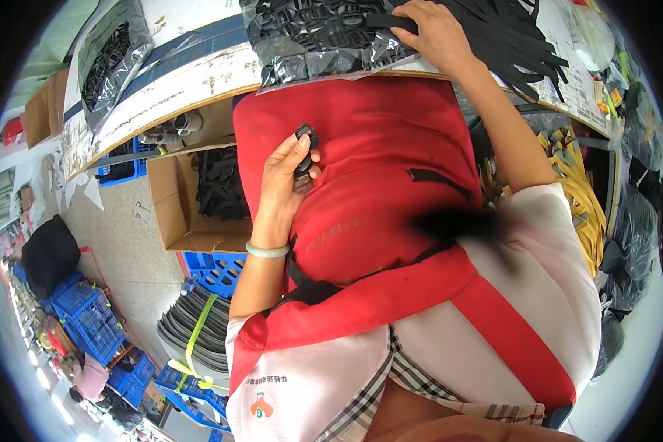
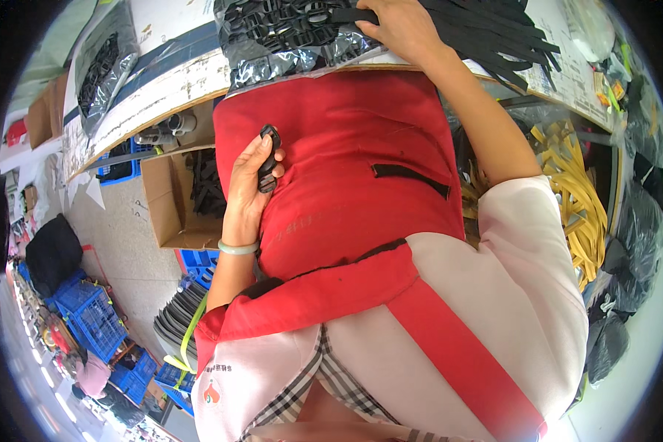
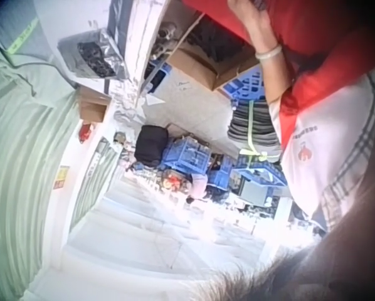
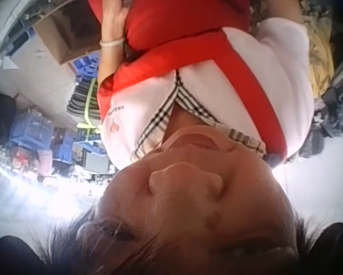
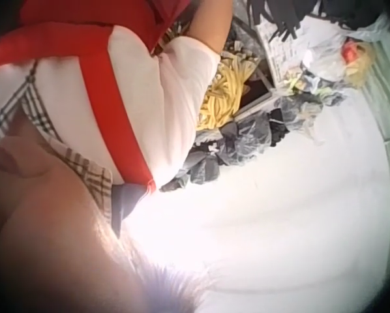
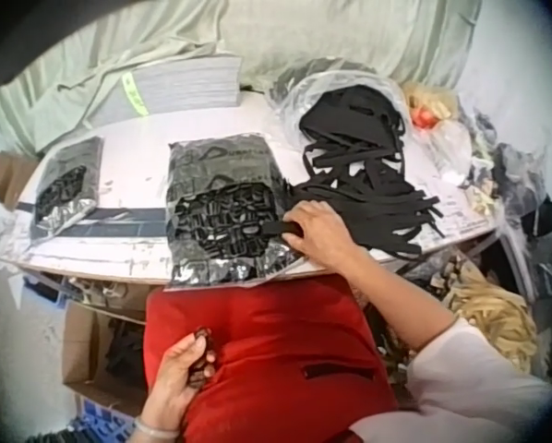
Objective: Assembling black webbing straps by threading them through plastic buckles at a workstation.
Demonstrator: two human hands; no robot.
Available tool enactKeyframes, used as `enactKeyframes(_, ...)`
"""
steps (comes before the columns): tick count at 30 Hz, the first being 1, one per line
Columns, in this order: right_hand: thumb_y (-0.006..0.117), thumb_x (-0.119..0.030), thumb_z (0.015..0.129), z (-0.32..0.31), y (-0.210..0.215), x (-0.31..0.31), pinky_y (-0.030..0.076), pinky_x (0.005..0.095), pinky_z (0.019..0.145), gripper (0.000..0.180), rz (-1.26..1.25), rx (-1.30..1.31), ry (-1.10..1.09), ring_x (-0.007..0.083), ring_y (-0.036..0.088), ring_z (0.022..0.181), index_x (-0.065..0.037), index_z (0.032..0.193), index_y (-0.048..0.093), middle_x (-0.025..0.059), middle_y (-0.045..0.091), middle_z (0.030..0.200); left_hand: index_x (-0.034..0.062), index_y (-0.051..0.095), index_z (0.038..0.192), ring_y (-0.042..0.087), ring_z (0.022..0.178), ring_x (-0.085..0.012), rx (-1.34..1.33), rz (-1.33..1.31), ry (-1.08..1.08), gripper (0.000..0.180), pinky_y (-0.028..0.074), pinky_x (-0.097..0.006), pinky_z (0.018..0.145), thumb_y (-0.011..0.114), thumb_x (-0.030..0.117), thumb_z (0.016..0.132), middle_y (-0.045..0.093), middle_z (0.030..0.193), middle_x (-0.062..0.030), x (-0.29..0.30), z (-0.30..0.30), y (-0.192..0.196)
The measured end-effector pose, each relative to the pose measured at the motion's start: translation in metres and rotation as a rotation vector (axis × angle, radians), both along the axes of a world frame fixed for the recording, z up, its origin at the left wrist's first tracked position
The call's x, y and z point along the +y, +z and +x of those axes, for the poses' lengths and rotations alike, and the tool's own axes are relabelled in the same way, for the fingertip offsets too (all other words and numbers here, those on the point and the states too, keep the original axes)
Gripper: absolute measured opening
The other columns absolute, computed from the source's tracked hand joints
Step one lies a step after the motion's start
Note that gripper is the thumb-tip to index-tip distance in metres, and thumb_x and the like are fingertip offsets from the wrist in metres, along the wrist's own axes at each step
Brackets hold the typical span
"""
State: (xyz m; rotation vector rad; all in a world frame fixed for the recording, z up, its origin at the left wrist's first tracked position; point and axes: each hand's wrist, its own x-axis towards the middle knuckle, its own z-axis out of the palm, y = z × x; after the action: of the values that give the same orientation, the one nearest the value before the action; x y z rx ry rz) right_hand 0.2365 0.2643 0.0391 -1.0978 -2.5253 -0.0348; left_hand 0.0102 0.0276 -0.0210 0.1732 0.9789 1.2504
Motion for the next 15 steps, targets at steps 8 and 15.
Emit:
enactKeyframes(8,0.072,-0.019,0.078,-0.005,0.054,-0.018,0.050,0.0366,0.082,0.029,-0.005,0.357,-0.062,0.0310,0.063,0.093,-0.002,0.099,0.064,0.0145,0.066,0.100,0.0033,0.060,0.100,0.057,0.069,-0.0149,-0.048,0.033,0.038,0.024,0.046,-0.025,0.049,0.058,0.026,0.095,0.059,0.079,-0.0057,0.006,-0.001,-0.004)
enactKeyframes(15,0.072,-0.018,0.079,-0.005,0.072,-0.026,0.049,0.0364,0.080,0.030,-0.216,0.443,-0.087,0.0300,0.063,0.091,-0.001,0.101,0.062,0.0146,0.065,0.097,0.0027,0.060,0.095,0.056,0.064,-0.0140,-0.056,0.032,0.006,0.023,0.041,-0.022,0.044,0.057,0.025,0.095,0.058,0.075,-0.0053,0.017,0.010,0.007)
